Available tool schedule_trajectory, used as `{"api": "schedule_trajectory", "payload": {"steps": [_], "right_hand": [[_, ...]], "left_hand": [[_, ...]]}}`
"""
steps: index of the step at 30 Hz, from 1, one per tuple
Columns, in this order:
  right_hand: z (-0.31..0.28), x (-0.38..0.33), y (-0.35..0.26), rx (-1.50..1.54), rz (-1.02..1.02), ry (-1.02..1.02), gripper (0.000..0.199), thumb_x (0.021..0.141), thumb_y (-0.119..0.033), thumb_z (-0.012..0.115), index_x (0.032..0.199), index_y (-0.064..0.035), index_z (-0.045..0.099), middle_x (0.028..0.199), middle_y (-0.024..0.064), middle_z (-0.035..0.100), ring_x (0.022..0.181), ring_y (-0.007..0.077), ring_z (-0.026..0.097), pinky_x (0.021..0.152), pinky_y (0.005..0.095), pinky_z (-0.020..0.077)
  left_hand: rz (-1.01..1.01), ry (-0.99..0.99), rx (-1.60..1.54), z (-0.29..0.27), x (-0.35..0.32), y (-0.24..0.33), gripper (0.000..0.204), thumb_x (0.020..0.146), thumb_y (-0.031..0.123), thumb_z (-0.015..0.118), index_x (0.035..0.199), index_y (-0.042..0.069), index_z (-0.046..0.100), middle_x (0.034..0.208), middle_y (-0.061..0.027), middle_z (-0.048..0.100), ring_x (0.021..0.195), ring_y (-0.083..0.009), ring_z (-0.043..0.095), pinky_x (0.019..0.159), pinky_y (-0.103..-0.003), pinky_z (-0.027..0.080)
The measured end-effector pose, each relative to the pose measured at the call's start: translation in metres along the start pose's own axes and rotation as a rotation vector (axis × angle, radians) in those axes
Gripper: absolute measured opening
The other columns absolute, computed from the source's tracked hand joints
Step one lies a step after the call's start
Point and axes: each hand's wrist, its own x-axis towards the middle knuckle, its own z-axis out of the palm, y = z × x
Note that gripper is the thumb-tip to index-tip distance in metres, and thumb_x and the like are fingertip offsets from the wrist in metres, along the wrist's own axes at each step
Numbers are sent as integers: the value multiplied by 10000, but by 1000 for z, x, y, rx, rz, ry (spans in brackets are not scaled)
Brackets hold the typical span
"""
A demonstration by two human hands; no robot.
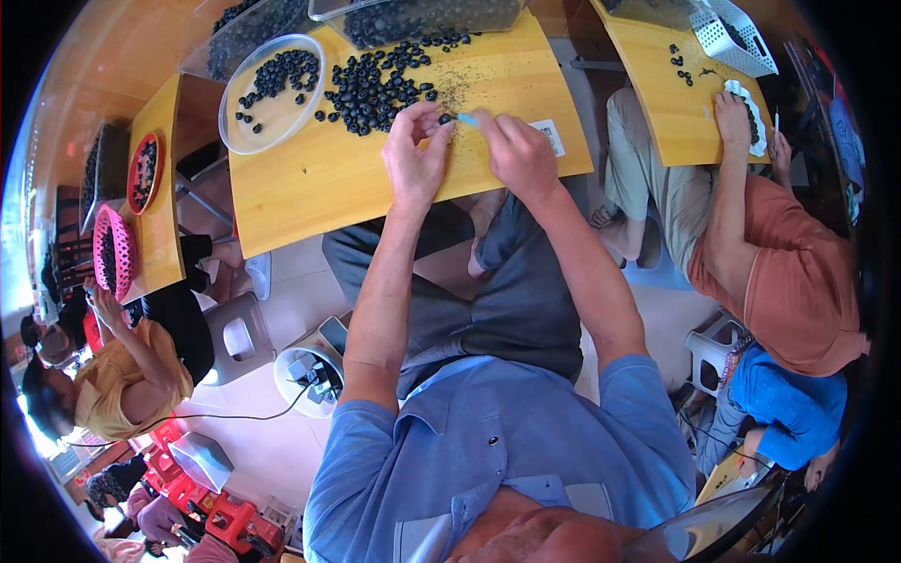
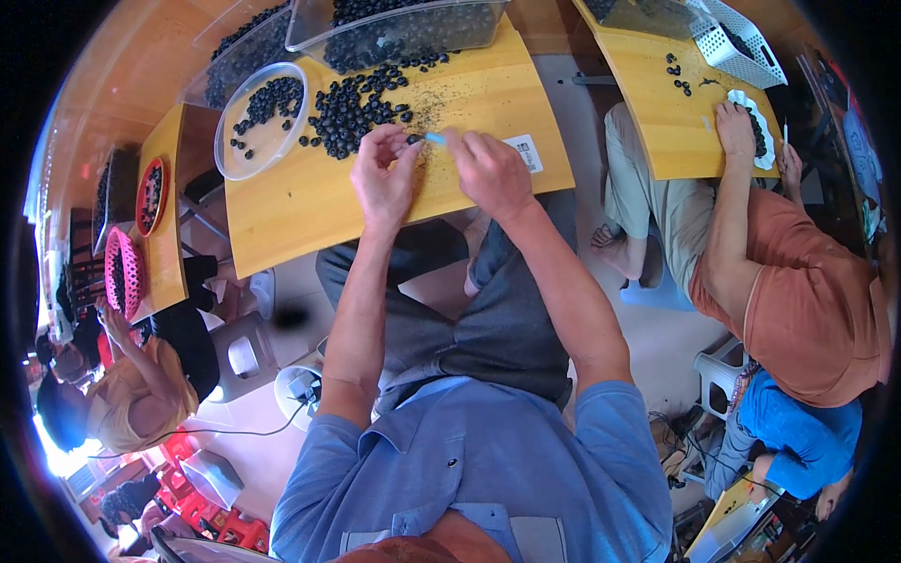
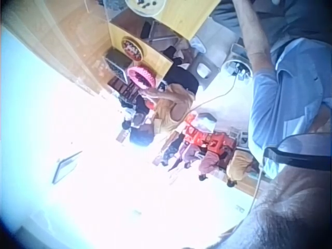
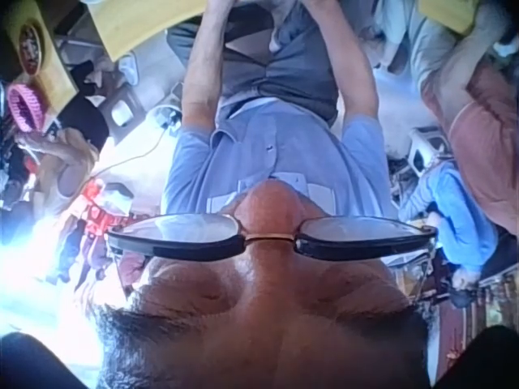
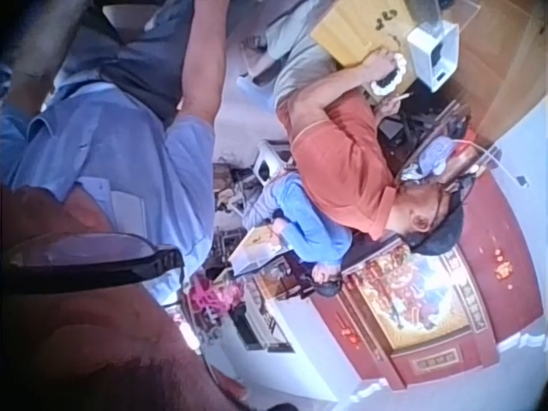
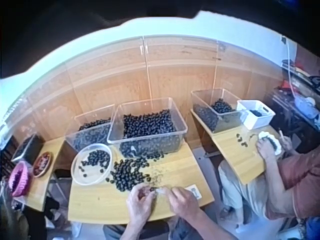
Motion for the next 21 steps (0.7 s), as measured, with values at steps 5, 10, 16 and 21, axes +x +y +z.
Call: {"api": "schedule_trajectory", "payload": {"steps": [5,10,16,21], "right_hand": [[4,2,2,-72,77,-36,319,832,-12,657,1149,-35,677,876,104,645,831,259,723,688,387,601],[1,1,1,-73,76,-42,304,839,-18,654,1142,-42,673,850,100,635,810,259,718,675,383,598],[2,2,1,-62,56,-25,291,837,-19,653,1127,-44,673,838,101,632,804,260,716,670,383,596],[6,4,1,-37,50,-16,316,837,-17,643,1151,-40,675,846,103,637,804,265,714,670,391,591]], "left_hand": [[19,-1,25,-1,-6,-2,344,875,-31,792,1183,0,643,1004,-86,713,906,-132,701,804,-267,576],[118,7,102,-2,-3,12,307,864,-22,787,1158,8,701,1008,-109,708,869,-172,715,776,-283,584],[164,-15,145,-3,0,15,197,879,-27,771,1072,11,763,1054,-113,700,896,-162,699,781,-283,590],[183,-1,132,-7,3,13,173,871,-34,770,1039,6,759,1040,-115,702,884,-184,698,762,-286,589]]}}
